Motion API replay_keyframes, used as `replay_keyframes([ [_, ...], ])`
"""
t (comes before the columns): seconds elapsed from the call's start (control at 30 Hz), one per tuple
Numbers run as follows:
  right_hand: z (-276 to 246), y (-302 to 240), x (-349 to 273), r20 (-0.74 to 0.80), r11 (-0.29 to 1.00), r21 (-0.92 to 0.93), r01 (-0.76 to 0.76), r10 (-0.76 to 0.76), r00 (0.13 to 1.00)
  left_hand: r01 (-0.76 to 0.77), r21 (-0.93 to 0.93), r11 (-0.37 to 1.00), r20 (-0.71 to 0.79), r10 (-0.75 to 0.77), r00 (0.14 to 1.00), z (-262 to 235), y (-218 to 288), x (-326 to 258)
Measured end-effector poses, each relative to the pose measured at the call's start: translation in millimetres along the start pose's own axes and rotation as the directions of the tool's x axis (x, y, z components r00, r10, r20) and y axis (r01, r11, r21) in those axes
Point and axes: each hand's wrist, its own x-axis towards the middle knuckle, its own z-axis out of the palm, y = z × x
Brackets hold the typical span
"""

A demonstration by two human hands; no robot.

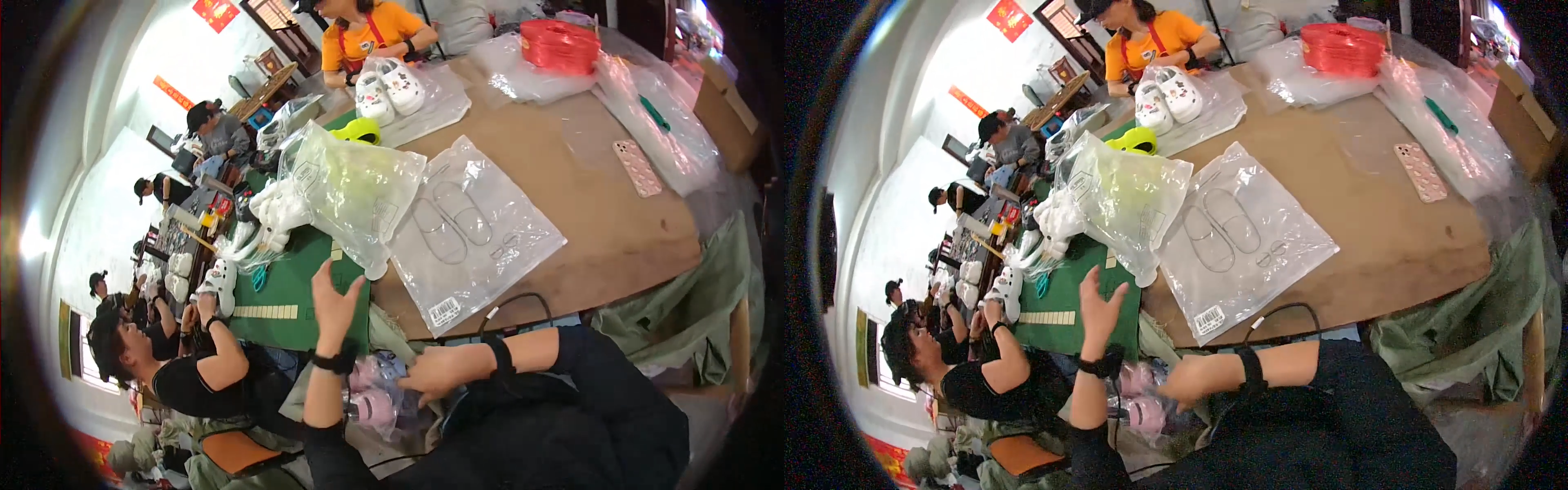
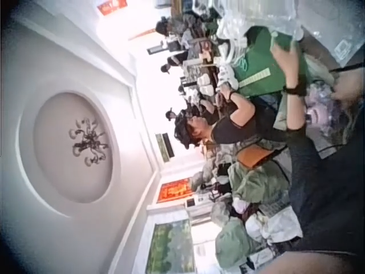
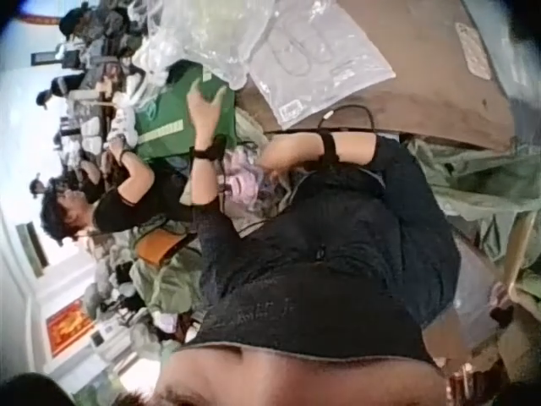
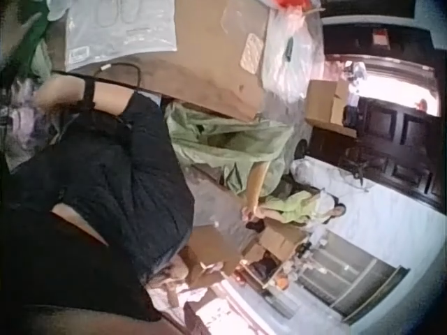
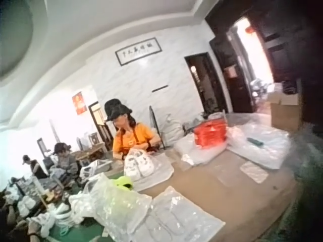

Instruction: Packing pairs of shoes into individual plastic bags and then into a larger transport sack.

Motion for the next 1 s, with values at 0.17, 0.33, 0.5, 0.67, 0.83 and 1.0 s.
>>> replay_keyframes([
  [0.17, -32.9, -18.0, -34.3, 0.017, 0.997, 0.062, 0.036, -0.037, 0.999, -0.106, 0.374, 0.921, 0.116, 0.067, 0.991, 69.5, 22.3, 34.0],
  [0.33, -37.2, -9.8, -53.6, 0.059, 0.989, 0.056, -0.136, 0.133, 0.989, 0.076, 0.320, 0.944, 0.221, -0.152, 0.963, 106.0, 3.8, 53.5],
  [0.5, -41.7, 0.0, -59.0, 0.024, 0.969, 0.107, -0.221, 0.220, 0.975, 0.018, 0.341, 0.940, 0.321, -0.134, 0.938, 107.9, -9.0, 49.0],
  [0.67, -62.1, 4.8, -69.0, -0.134, 0.945, 0.172, -0.277, 0.301, 0.944, 0.005, 0.160, 0.987, 0.084, -0.019, 0.996, 70.8, 34.9, 48.4],
  [0.83, -87.0, 9.7, -90.0, -0.602, 0.950, 0.185, -0.252, 0.313, 0.735, -0.314, 0.036, 0.949, -0.246, 0.313, 0.918, 37.7, 63.0, 44.3],
  [1.0, -104.4, 35.6, -115.2, -0.805, 0.825, 0.565, 0.032, 0.542, 0.241, -0.712, 0.017, 0.702, -0.256, 0.692, 0.675, 4.7, 89.7, 28.8],
])
